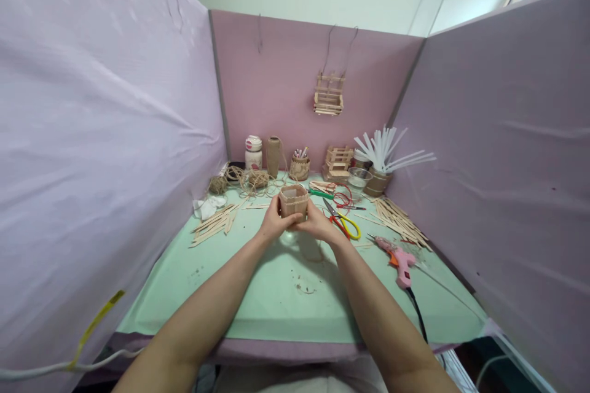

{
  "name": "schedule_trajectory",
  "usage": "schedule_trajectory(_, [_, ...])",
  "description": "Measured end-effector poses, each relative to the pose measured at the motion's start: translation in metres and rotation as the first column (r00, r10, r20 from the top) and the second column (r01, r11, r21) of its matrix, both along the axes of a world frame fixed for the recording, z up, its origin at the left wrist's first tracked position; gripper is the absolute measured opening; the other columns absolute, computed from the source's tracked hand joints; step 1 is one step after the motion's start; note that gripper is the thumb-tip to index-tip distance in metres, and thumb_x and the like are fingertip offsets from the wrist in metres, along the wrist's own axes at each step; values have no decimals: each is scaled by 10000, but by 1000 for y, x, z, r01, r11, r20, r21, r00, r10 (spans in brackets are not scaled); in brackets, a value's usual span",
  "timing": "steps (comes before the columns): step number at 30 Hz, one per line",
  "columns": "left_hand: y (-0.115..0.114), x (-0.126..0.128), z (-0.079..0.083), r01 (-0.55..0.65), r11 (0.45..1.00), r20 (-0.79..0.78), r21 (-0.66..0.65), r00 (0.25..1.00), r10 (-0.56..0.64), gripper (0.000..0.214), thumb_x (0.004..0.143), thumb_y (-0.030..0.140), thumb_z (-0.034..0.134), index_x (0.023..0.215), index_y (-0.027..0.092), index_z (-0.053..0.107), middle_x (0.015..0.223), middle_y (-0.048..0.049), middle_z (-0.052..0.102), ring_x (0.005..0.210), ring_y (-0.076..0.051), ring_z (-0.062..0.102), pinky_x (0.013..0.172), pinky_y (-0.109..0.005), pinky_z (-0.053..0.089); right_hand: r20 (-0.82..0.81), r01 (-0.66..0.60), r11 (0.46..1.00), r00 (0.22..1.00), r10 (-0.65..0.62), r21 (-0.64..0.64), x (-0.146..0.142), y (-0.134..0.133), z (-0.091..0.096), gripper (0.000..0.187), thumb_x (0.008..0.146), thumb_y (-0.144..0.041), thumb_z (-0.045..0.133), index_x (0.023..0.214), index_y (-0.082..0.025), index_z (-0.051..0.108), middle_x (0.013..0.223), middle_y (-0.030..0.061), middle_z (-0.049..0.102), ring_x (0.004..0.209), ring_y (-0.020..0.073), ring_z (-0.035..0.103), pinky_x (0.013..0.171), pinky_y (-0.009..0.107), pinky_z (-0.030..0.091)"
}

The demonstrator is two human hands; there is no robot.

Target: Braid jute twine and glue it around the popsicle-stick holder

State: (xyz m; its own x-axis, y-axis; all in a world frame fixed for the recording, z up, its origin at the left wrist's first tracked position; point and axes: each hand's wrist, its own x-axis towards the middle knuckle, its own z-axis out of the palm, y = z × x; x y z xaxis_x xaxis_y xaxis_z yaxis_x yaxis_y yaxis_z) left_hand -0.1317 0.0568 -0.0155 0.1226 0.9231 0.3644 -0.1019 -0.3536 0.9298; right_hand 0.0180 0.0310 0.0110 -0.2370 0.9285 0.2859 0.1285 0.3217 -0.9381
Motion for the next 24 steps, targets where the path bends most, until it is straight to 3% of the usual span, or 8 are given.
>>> schedule_trajectory(2, [0, -2, -1, 51, 999, 20, 10, 998, -52, 732, 579, 403, 788, 1214, 195, 488, 1227, -113, 561, 1136, -276, 525, 950, -384, 420, 32, -28, 1000, 999, 28, -4, 2, 2, -3, 793, 505, -281, 803, 1227, -207, 482, 1121, 54, 622, 975, 219, 582, 855, 361, 456])
schedule_trajectory(4, [3, -4, -4, 43, 999, 25, 0, 999, -43, 632, 687, 485, 685, 1216, 194, 498, 1241, -119, 552, 1147, -264, 515, 957, -390, 407, 6, 141, 990, 990, -141, 8, 9, 7, -11, 774, 479, -303, 812, 1178, -191, 500, 1111, 67, 622, 969, 225, 581, 854, 369, 457])
schedule_trajectory(7, [11, -3, -12, -98, 995, -164, -25, 982, 92, 444, 766, 466, 597, 1119, 198, 581, 1094, -110, 613, 1031, -250, 558, 947, -414, 394, -102, 500, 866, 862, -496, 10, 23, 15, -20, 784, 458, -336, 819, 1144, -183, 474, 1115, 106, 613, 983, 248, 573, 856, 389, 453])
schedule_trajectory(10, [23, 3, -20, -130, 991, -426, 13, 896, 124, 235, 663, 337, 699, 850, 197, 670, 918, -106, 635, 945, -289, 569, 950, -449, 369, -172, 673, 738, 732, -659, 34, 34, 21, -20, 794, 480, -358, 808, 1165, -192, 441, 1154, 122, 593, 1023, 252, 563, 870, 389, 447])
schedule_trajectory(14, [43, 20, -22, -135, 986, -586, 100, 793, 168, 145, 574, 182, 728, 702, 200, 664, 862, -111, 622, 1032, -326, 532, 1011, -465, 294, -217, 743, 667, 660, -719, 48, 39, 22, -19, 854, 511, -367, 790, 1248, -209, 389, 1241, 131, 547, 1079, 237, 540, 905, 379, 433])
schedule_trajectory(18, [57, 40, -16, -140, 988, -749, 58, 648, 136, 244, 567, 221, 735, 799, 174, 677, 977, -129, 606, 1111, -336, 488, 989, -448, 322, -226, 743, 666, 661, -715, 64, 39, 26, -24, 850, 501, -386, 787, 1235, -194, 403, 1236, 130, 548, 1081, 236, 541, 906, 375, 434])
schedule_trajectory(22, [57, 61, -10, -129, 991, -867, -15, 495, 52, 291, 653, 340, 692, 861, 137, 687, 1118, -171, 567, 1187, -361, 428, 961, -441, 355, -231, 742, 665, 664, -711, 86, 40, 29, -29, 792, 487, -399, 793, 1162, -174, 446, 1138, 120, 599, 1013, 233, 568, 875, 374, 446])
schedule_trajectory(24, [53, 66, -7, -125, 992, -873, -17, 485, 46, 213, 706, 281, 640, 840, 124, 690, 1131, -184, 574, 1177, -351, 435, 935, -431, 374, -216, 747, 660, 659, -720, 82, 40, 27, -27, 757, 487, -407, 794, 1125, -176, 458, 1096, 113, 615, 978, 232, 577, 855, 376, 455])
